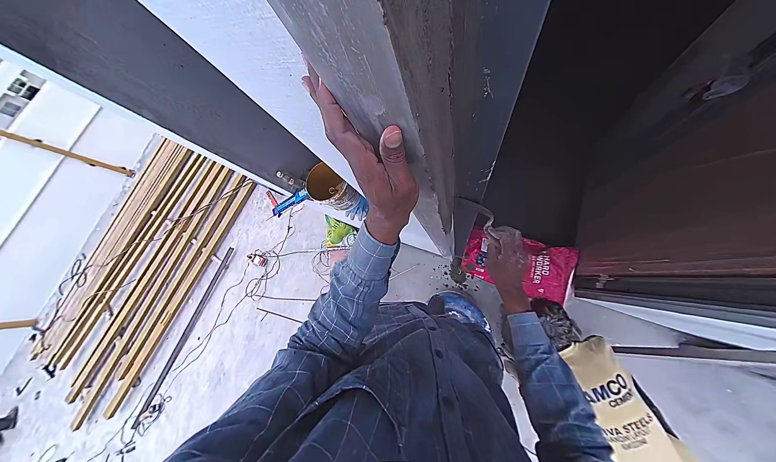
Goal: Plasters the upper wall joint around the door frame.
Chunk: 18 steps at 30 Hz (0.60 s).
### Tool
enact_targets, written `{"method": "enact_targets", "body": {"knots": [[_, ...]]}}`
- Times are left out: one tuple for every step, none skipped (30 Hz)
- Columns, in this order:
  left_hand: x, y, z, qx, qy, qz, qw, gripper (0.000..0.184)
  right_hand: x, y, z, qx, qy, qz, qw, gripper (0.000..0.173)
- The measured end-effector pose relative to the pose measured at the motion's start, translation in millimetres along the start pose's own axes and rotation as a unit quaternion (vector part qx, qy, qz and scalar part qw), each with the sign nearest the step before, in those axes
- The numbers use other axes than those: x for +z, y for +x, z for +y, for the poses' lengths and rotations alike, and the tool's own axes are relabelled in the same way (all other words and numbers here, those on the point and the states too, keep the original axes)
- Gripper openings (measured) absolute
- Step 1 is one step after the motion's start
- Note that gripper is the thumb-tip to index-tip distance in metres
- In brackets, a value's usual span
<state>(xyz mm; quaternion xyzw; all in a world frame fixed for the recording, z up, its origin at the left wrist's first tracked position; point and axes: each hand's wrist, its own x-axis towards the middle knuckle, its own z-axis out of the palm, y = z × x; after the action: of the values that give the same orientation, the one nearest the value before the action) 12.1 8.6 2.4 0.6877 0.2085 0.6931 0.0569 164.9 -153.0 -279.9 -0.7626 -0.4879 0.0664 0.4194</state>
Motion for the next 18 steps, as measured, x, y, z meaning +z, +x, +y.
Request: {"method": "enact_targets", "body": {"knots": [[0.6, -0.1, 1.0, 0.001, 0.005, 0.0, 1.0, 0.081, 10.0, -12.7, 18.0, 0.027, -0.019, -0.029, 0.999, 0.03], [1.3, 1.0, 1.8, 0.003, 0.01, 0.001, 1.0, 0.083, 14.1, -20.0, 28.1, 0.047, -0.023, -0.045, 0.998, 0.031], [1.3, 2.8, 2.7, 0.002, 0.015, -0.001, 1.0, 0.084, 13.8, -22.5, 29.7, 0.048, -0.013, -0.038, 0.998, 0.032], [0.6, 4.5, 3.0, 0.003, 0.021, -0.003, 1.0, 0.084, 10.2, -20.2, 23.2, 0.034, 0.004, -0.013, 0.999, 0.031], [-0.3, 4.4, 3.5, 0.006, 0.031, -0.002, 1.0, 0.084, 2.4, -16.1, 10.7, 0.011, 0.026, 0.02, 0.999, 0.029], [-0.2, 3.4, 4.4, 0.006, 0.037, 0.0, 0.999, 0.086, -9.0, -7.2, -4.9, -0.014, 0.051, 0.052, 0.997, 0.027], [1.9, 3.5, 5.1, 0.007, 0.037, 0.006, 0.999, 0.088, -20.3, 5.9, -21.2, -0.036, 0.075, 0.076, 0.994, 0.026], [2.8, 3.7, 5.7, 0.007, 0.037, 0.009, 0.999, 0.089, -28.9, 16.2, -36.4, -0.052, 0.099, 0.088, 0.99, 0.025], [3.2, 4.9, 6.2, 0.007, 0.033, 0.009, 0.999, 0.091, -31.6, 24.2, -46.2, -0.063, 0.115, 0.094, 0.987, 0.023], [3.3, 6.0, 6.1, 0.005, 0.027, 0.006, 1.0, 0.091, -28.7, 28.8, -49.5, -0.067, 0.125, 0.096, 0.985, 0.022], [2.7, 6.7, 5.4, 0.004, 0.02, 0.003, 1.0, 0.091, -20.5, 28.0, -45.7, -0.06, 0.128, 0.092, 0.986, 0.023], [1.4, 7.1, 5.7, 0.002, 0.018, -0.005, 1.0, 0.092, -9.3, 21.6, -34.6, -0.045, 0.118, 0.079, 0.989, 0.024], [-0.4, 7.6, 5.5, 0.004, 0.017, -0.013, 1.0, 0.093, 3.7, 11.4, -17.0, -0.019, 0.095, 0.056, 0.994, 0.026], [-2.5, 8.9, 5.3, 0.005, 0.014, -0.019, 1.0, 0.094, 16.4, -2.2, 3.8, 0.02, 0.063, 0.021, 0.998, 0.028], [-4.6, 10.5, 5.2, 0.009, 0.004, -0.023, 1.0, 0.095, 26.3, -18.7, 22.7, 0.077, 0.029, -0.029, 0.996, 0.031], [-6.0, 11.7, 5.0, 0.011, -0.006, -0.028, 1.0, 0.096, 31.5, -35.0, 36.4, 0.138, 0.004, -0.084, 0.987, 0.034], [-7.8, 12.0, 4.8, 0.013, -0.009, -0.038, 0.999, 0.095, 32.7, -48.4, 43.4, 0.191, -0.001, -0.129, 0.973, 0.039], [-11.6, 11.4, 5.2, 0.009, 0.002, -0.058, 0.998, 0.091, 33.9, -58.1, 44.9, 0.226, 0.016, -0.157, 0.961, 0.044]]}}
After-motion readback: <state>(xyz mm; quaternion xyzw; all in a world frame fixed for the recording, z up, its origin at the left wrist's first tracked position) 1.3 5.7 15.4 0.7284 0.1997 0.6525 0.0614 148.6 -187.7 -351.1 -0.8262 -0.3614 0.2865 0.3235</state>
